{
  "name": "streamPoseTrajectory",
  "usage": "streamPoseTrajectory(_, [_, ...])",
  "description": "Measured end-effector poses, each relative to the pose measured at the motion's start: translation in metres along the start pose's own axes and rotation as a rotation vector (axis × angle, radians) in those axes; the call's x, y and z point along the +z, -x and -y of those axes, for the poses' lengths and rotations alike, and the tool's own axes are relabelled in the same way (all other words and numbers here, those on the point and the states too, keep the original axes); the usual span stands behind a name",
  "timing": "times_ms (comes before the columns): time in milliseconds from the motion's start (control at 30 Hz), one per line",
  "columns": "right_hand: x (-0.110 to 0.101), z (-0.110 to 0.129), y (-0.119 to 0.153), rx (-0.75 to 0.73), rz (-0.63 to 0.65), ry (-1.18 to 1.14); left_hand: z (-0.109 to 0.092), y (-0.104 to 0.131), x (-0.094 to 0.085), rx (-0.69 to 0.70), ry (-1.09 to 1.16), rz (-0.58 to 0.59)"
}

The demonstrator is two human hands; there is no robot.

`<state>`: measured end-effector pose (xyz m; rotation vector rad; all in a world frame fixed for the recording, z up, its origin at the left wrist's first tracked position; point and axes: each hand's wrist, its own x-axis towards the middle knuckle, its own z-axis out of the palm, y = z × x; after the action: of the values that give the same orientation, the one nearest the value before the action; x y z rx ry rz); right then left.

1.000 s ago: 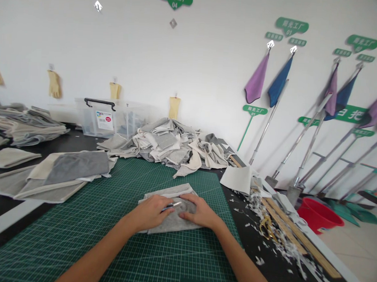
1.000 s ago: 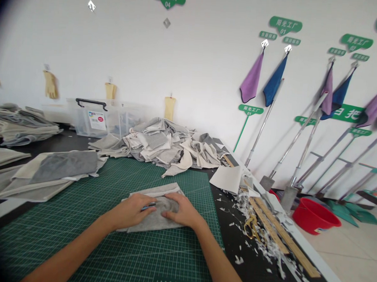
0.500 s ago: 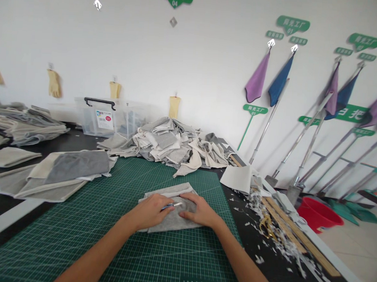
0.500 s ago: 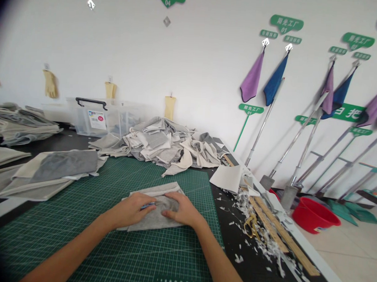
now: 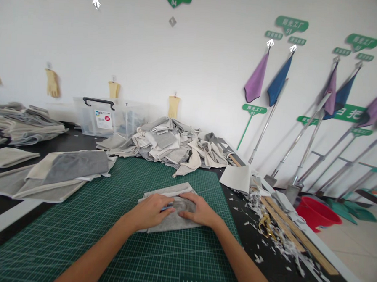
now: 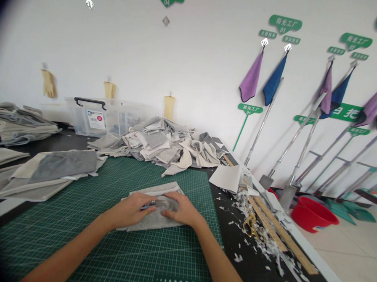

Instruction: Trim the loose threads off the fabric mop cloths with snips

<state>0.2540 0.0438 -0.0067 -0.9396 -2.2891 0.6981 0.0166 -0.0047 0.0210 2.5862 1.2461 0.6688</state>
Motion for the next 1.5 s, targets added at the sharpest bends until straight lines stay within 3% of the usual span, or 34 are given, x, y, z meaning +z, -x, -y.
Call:
streamPoseTrajectory(1000, [-0.0008,0.0016,0.0006,0.007,0.005,0.0,0.0027,-0.0004,0.0031,0.003,0.003,-0.029])
streamPoseTrajectory(1500, [0.0004,-0.0006,0.0006,0.014,-0.002,0.001,0.0022,0.0002,0.0015,-0.016,-0.015,0.019])
